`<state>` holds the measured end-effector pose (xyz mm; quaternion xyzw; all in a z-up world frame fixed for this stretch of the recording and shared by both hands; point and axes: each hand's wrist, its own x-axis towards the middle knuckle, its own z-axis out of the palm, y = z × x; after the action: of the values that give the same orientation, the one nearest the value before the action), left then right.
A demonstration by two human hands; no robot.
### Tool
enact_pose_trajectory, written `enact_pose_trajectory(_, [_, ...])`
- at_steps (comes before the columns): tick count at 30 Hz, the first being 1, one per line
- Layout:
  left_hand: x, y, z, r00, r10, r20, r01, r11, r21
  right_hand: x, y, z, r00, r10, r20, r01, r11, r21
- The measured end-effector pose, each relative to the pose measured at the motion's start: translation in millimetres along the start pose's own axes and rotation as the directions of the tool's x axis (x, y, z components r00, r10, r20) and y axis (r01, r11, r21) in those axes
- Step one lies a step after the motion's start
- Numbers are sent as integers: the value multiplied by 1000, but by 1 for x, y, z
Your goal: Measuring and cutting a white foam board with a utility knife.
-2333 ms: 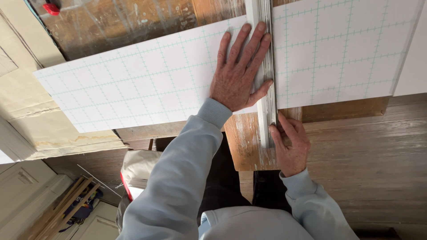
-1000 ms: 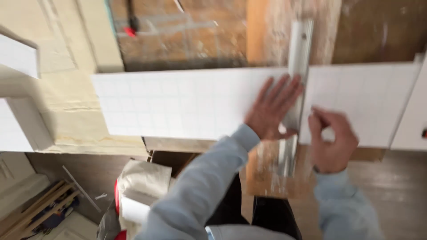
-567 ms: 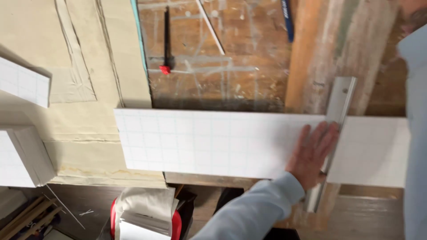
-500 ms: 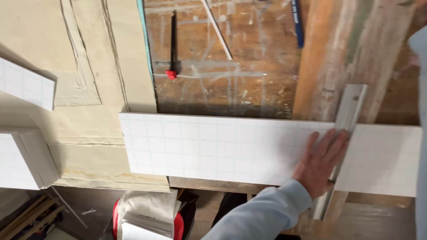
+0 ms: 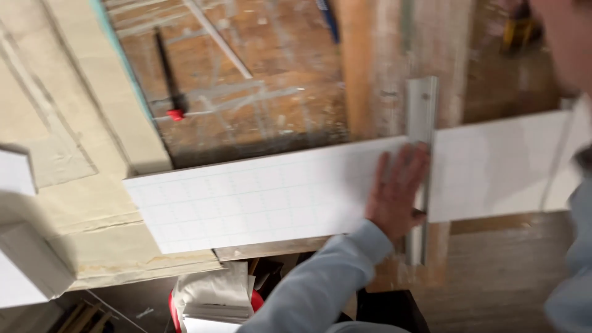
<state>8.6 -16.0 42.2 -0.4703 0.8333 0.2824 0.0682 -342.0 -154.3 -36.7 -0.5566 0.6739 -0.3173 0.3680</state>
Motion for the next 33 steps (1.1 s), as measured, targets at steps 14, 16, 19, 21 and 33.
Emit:
enact_pose_trajectory(14, [9, 16, 8, 999, -26, -35, 24, 998, -65, -377, -78, 57, 756, 654, -27, -650, 755, 83])
enact_pose_trajectory(16, [7, 10, 21, 994, -5, -111, -4, 997, -81, -365, -87, 65, 843, 536, 43, -524, 799, 295])
enact_pose_trajectory(19, [2, 9, 36, 976, 47, -212, -64, 995, -75, -371, -78, 65, 858, 511, 52, -514, 853, 86])
enact_pose_trajectory(21, [3, 9, 40, 984, 24, -175, -35, 997, -63, -376, -70, 68, 868, 492, 64, -496, 858, 134])
enact_pose_trajectory(33, [6, 1, 46, 992, 22, -122, -21, 1000, 10, -380, -54, 74, 897, 411, 160, -440, 862, 251])
